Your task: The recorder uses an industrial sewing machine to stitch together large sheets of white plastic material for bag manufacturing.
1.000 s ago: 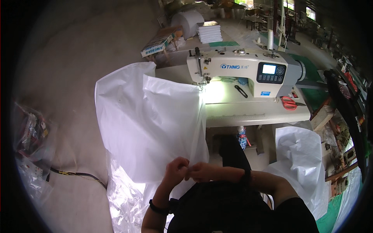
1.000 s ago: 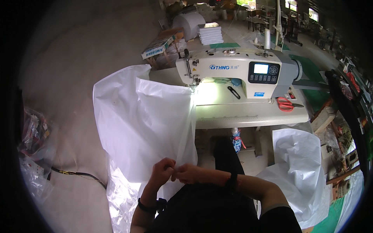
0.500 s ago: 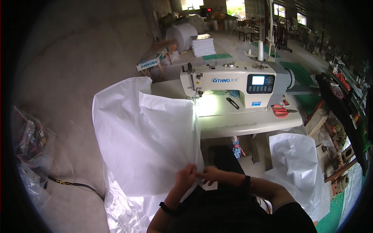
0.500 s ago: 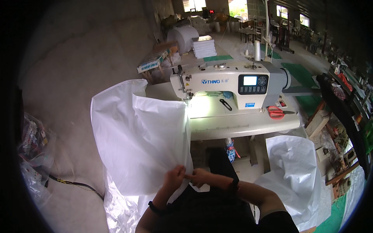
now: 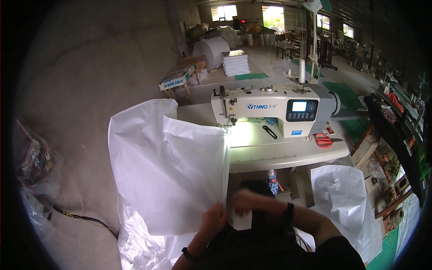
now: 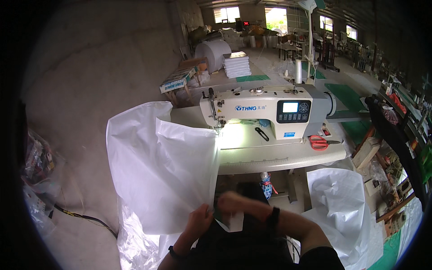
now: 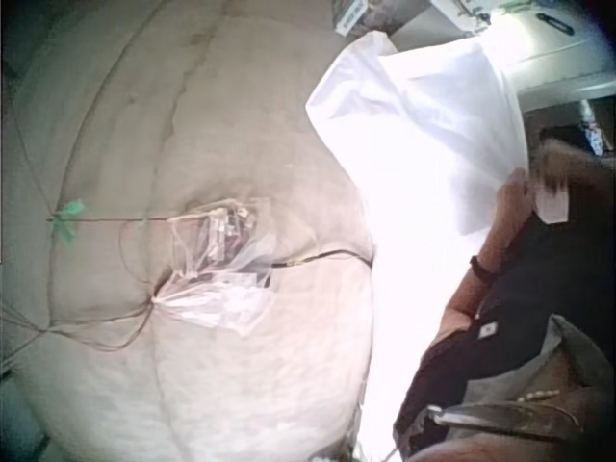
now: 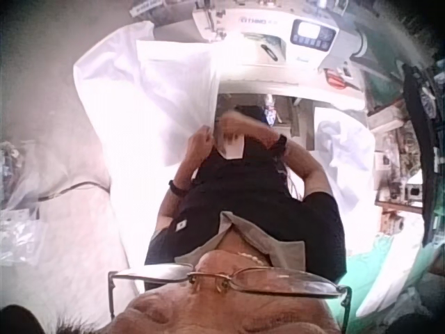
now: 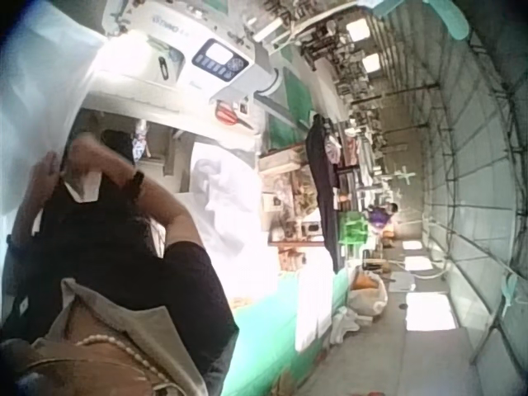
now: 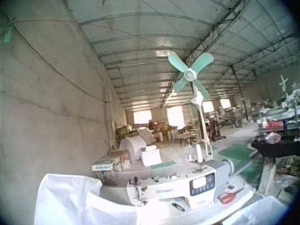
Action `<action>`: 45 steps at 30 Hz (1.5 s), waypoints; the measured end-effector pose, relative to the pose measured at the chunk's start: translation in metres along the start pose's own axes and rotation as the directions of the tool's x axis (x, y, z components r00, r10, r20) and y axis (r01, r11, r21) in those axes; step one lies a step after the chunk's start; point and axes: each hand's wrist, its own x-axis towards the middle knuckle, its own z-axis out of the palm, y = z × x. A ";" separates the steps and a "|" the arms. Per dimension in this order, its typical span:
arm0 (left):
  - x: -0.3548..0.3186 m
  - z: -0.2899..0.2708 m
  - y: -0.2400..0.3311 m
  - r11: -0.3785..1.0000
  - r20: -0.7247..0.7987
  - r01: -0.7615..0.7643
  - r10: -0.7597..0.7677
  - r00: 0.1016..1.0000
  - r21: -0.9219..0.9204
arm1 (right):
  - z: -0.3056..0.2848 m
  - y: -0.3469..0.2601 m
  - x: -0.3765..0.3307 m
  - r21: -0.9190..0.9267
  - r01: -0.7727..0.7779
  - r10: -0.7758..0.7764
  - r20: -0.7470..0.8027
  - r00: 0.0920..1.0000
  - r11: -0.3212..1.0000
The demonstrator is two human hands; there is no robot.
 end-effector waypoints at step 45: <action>0.160 0.020 -0.029 0.999 -0.095 0.051 -0.051 0.994 0.002 | -0.120 0.012 0.113 -0.202 -0.408 0.128 -0.749 0.650 0.890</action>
